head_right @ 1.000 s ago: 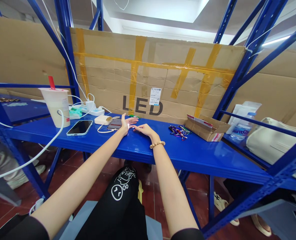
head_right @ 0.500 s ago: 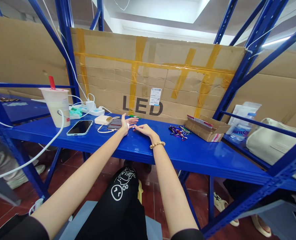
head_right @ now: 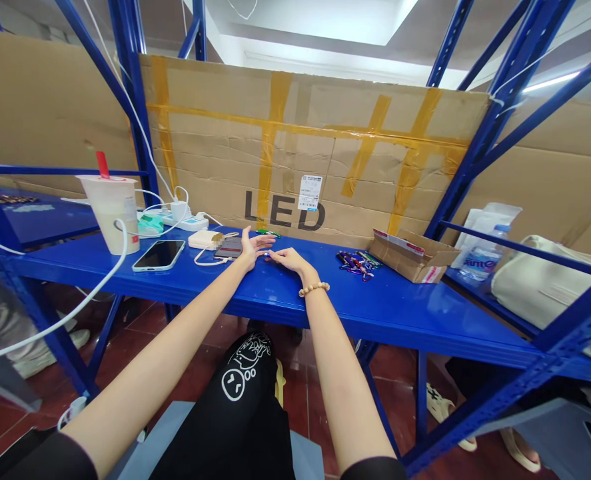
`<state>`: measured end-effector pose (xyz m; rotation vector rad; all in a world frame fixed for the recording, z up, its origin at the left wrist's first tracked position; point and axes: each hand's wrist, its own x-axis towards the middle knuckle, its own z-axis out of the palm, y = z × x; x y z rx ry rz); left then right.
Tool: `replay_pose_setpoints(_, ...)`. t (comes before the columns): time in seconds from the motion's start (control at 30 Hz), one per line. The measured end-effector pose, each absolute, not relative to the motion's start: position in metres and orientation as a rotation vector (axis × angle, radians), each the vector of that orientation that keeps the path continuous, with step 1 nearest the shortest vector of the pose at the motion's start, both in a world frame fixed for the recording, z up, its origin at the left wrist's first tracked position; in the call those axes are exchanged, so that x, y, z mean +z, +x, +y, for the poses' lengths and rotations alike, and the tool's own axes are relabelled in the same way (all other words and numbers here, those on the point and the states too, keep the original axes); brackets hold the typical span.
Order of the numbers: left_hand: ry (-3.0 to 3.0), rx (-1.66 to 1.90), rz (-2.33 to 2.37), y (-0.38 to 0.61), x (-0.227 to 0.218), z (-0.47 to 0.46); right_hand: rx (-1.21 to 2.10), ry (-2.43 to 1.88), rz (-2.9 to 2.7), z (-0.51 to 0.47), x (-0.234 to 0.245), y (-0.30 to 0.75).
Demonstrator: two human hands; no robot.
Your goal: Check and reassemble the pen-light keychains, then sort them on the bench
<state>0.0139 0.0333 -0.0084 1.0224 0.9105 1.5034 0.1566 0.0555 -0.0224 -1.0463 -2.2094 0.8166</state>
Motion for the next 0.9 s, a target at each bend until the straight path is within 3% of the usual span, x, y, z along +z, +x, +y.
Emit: replay_pose_setpoints(0.9,1.021,1.505,0.917,0.0139,-0.0097,0.0343,0.778,-1.07,-2.228,0.0531,-0.0214,0.1566)
